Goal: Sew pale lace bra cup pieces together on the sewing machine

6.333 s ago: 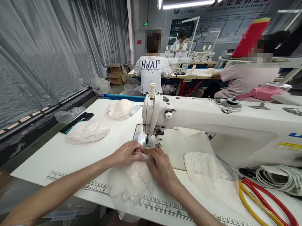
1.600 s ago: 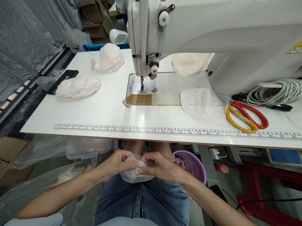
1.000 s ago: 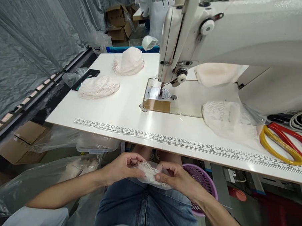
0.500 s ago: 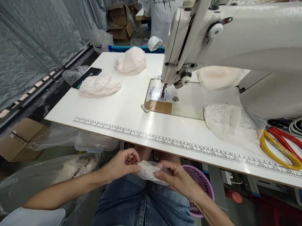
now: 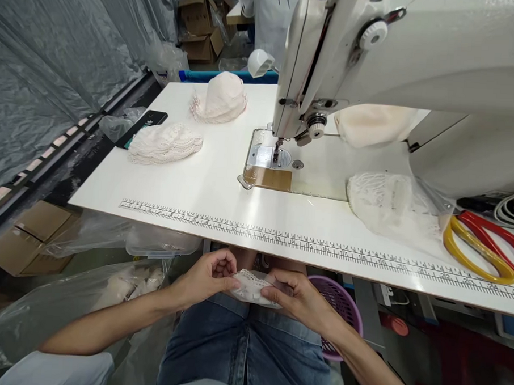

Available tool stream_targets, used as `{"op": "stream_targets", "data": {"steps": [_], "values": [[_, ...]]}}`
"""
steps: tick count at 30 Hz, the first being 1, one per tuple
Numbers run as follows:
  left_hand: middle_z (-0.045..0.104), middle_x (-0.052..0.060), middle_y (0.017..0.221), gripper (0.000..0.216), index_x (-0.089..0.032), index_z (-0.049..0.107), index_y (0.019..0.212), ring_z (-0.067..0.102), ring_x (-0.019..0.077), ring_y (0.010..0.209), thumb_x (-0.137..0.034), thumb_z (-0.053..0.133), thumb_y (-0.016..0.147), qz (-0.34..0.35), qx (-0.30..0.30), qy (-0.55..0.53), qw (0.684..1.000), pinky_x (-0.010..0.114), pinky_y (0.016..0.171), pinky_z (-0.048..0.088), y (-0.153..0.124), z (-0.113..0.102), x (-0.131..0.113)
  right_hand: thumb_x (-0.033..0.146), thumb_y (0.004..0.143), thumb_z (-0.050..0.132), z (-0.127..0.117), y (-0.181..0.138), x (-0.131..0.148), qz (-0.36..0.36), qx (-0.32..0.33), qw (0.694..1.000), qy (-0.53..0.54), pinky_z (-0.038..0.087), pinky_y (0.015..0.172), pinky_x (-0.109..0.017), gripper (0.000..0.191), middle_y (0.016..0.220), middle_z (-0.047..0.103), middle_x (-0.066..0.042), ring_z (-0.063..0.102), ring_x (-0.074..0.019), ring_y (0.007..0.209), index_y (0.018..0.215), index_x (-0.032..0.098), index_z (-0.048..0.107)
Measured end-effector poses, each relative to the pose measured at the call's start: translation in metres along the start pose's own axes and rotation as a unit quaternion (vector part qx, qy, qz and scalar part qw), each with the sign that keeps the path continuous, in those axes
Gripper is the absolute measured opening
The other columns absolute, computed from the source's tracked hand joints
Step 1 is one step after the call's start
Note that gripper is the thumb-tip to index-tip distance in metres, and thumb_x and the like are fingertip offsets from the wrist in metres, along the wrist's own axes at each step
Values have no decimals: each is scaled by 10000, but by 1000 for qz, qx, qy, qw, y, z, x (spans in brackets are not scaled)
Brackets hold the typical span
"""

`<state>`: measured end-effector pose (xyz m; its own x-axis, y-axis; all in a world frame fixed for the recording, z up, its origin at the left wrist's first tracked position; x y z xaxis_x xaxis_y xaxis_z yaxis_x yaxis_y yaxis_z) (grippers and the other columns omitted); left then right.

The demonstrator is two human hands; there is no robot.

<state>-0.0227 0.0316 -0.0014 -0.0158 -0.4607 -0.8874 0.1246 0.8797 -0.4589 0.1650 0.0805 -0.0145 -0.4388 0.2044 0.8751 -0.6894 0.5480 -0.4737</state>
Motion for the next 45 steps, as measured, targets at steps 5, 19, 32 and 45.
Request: {"op": "stream_targets", "data": {"steps": [5,19,32,45], "values": [[520,-15,704,180,-127,561,773,462,90,648,-160,695,657,-19,13,-1,1000,205,592,391,3,1,3,522,775,567,-1,1,-1,-3,-2,1000,8,294,521,-236,362,608,427,19,382,-118,589,670,177,538],[517,-27,667,150,-124,565,739,445,77,611,-148,688,657,-10,-6,34,999,188,559,365,5,0,1,533,788,562,0,2,-11,-11,1,1000,-1,291,485,-225,365,605,435,19,383,-112,564,695,180,552],[549,-7,672,119,-125,625,775,486,96,637,-185,680,688,-19,22,40,999,199,583,399,4,0,6,510,788,560,1,2,-5,-6,2,1000,3,311,520,-227,352,618,470,19,407,-115,579,695,171,562],[588,23,725,271,-121,605,689,531,124,671,-359,727,645,-78,9,-9,997,235,630,435,2,-3,10,559,740,592,1,3,-4,-6,14,999,29,358,577,-239,401,690,539,-5,471,-140,653,721,158,598]]}}
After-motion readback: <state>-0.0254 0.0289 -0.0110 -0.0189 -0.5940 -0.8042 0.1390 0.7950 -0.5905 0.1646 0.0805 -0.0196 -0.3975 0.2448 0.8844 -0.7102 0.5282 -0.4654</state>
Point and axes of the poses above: each hand's wrist, its own y-axis towards the middle knuckle, its own z-axis out of the palm, x = y × z, the point moved 3 cm from there along y, towards the middle knuckle
